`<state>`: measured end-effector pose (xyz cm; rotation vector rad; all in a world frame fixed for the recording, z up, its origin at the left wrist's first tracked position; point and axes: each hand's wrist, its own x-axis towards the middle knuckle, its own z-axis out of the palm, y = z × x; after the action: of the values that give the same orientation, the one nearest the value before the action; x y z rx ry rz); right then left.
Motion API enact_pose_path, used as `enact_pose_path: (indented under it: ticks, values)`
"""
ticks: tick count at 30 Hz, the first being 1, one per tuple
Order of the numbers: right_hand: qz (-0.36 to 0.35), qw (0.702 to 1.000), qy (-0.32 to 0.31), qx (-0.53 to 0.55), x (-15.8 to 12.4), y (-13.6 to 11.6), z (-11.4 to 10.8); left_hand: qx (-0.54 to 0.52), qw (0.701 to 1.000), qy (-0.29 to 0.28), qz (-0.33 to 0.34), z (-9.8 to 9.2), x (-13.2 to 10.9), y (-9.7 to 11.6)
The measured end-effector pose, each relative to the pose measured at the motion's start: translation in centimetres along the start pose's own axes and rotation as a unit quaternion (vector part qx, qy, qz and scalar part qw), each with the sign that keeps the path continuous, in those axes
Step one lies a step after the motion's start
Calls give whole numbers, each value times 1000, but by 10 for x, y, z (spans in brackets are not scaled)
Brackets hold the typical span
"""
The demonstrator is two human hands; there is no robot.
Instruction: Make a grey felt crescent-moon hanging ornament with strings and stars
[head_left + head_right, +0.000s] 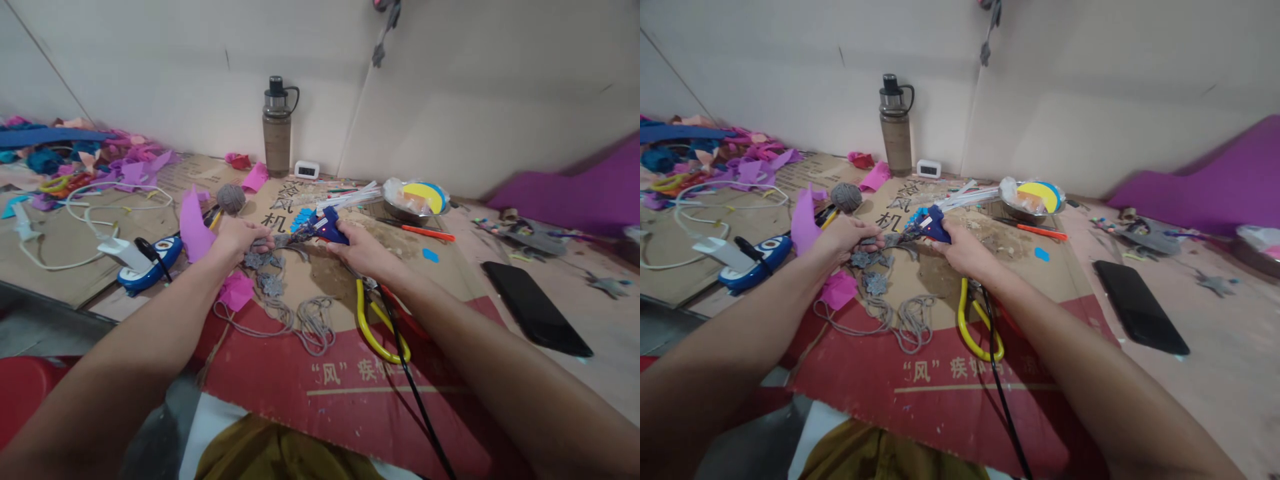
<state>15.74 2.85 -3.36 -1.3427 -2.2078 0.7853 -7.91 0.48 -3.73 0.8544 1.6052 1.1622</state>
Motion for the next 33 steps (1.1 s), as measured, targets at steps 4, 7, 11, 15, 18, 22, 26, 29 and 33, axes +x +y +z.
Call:
enact_pose_path:
  ticks: [4, 7, 11, 15, 18, 22, 26, 29, 33]
  values:
    - [-4, 1000, 10, -3, 2, -1, 1, -1, 1000, 2, -7, 1, -2, 1]
    - [-10, 1000, 19, -3, 3, 0, 3, -6, 1000, -3, 1, 0, -2, 1]
    - [-31, 999, 29, 6, 4, 6, 6, -13, 1000, -4, -1, 0, 0, 0]
    - [-30, 999, 32, 11, 5, 10, 9, -24, 1000, 0, -11, -1, 1, 0]
    - [-31, 999, 35, 15, 5, 10, 10, -19, 1000, 3, -10, -1, 1, 0]
    - [-54, 998, 37, 16, 3, 6, 7, -15, 1000, 2, -12, -1, 1, -1]
    - [-43, 999, 23, 7, -1, 1, 1, -24, 999, 1, -21, -1, 1, 0]
    - [-44, 999, -6, 17, -4, -2, -2, -15, 1000, -4, -15, -1, 1, 1]
    - [-33, 999, -7, 28, -6, -4, 1, 1, 1000, -8, -2, -1, 1, 0]
